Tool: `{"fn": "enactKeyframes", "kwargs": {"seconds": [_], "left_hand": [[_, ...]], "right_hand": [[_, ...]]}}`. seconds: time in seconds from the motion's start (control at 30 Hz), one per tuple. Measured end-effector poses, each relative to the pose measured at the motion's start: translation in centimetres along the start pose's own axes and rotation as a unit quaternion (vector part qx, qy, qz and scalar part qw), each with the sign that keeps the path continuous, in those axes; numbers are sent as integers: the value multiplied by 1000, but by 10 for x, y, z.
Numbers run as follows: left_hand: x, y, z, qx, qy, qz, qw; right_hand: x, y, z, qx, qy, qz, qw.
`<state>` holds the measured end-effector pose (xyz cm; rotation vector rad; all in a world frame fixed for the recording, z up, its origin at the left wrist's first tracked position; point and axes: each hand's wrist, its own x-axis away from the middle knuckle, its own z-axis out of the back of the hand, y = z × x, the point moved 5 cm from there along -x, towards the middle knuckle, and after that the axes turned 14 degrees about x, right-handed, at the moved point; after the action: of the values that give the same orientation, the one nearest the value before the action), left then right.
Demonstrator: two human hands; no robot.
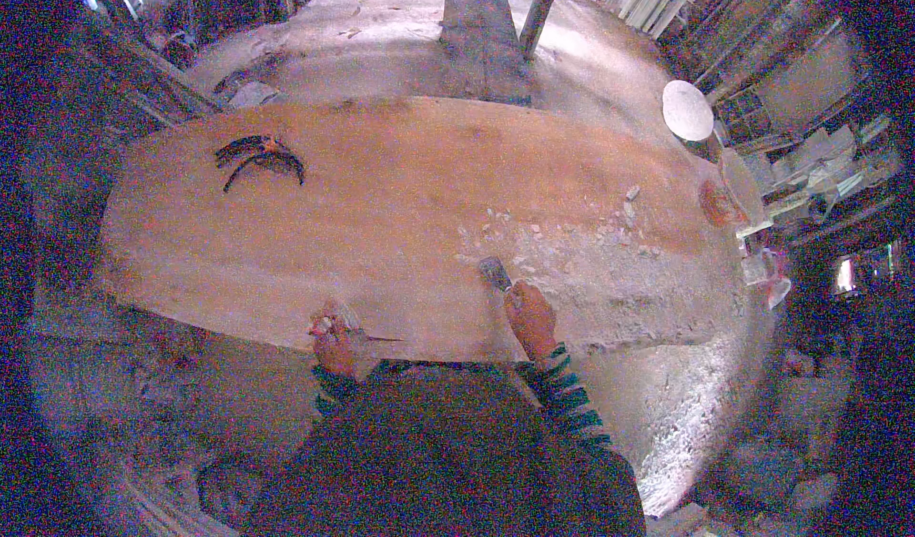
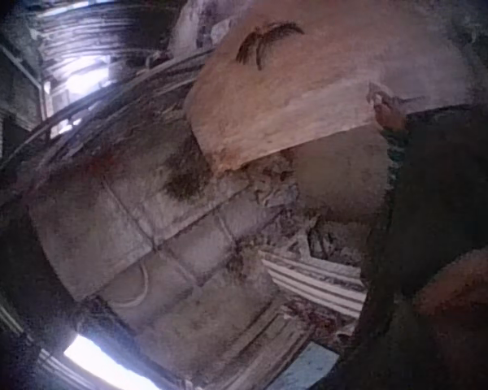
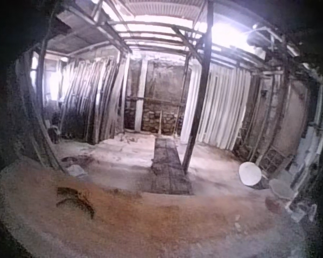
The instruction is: The person uses a scraper to remove dried white residue from a large wooden board. They repeatedly scrape and wipe the surface, moving debris toward the edge of the board.
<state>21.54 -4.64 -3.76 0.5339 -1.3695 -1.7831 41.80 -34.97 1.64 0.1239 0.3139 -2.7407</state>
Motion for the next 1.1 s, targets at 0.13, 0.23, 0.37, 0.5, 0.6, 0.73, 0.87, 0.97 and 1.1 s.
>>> {"fn": "enactKeyframes", "kwargs": {"seconds": [0.13, 0.23, 0.37, 0.5, 0.6, 0.73, 0.87, 0.97, 1.1], "left_hand": [[-1, -7, 0, 36, 23, -78, 996], [8, 36, 1, 83, 19, -25, 996], [-4, -27, 0, -7, 7, -61, 998], [1, -7, 0, 39, 10, -36, 999], [3, 9, 3, 66, 22, -19, 997], [-4, -23, 1, -117, -31, 1, 993], [-10, -21, 0, -36, -8, -2, 999], [-17, -45, -2, -4, -58, 55, 997], [-24, -8, 2, 143, -38, -2, 989]], "right_hand": [[7, 1, 5, 16, -63, -23, 998], [1, 1, -2, -4, -40, -24, 999], [-5, -1, -13, 29, -55, -4, 998], [12, 2, -10, -6, -66, -35, 997], [4, -5, -24, -33, -16, -27, 999], [-3, -16, -17, 0, -71, -23, 997], [10, -3, -29, -11, -4, -2, 1000], [-24, -17, -26, 34, -72, 12, 997], [-47, 13, 0, 50, -150, 92, 983]]}}
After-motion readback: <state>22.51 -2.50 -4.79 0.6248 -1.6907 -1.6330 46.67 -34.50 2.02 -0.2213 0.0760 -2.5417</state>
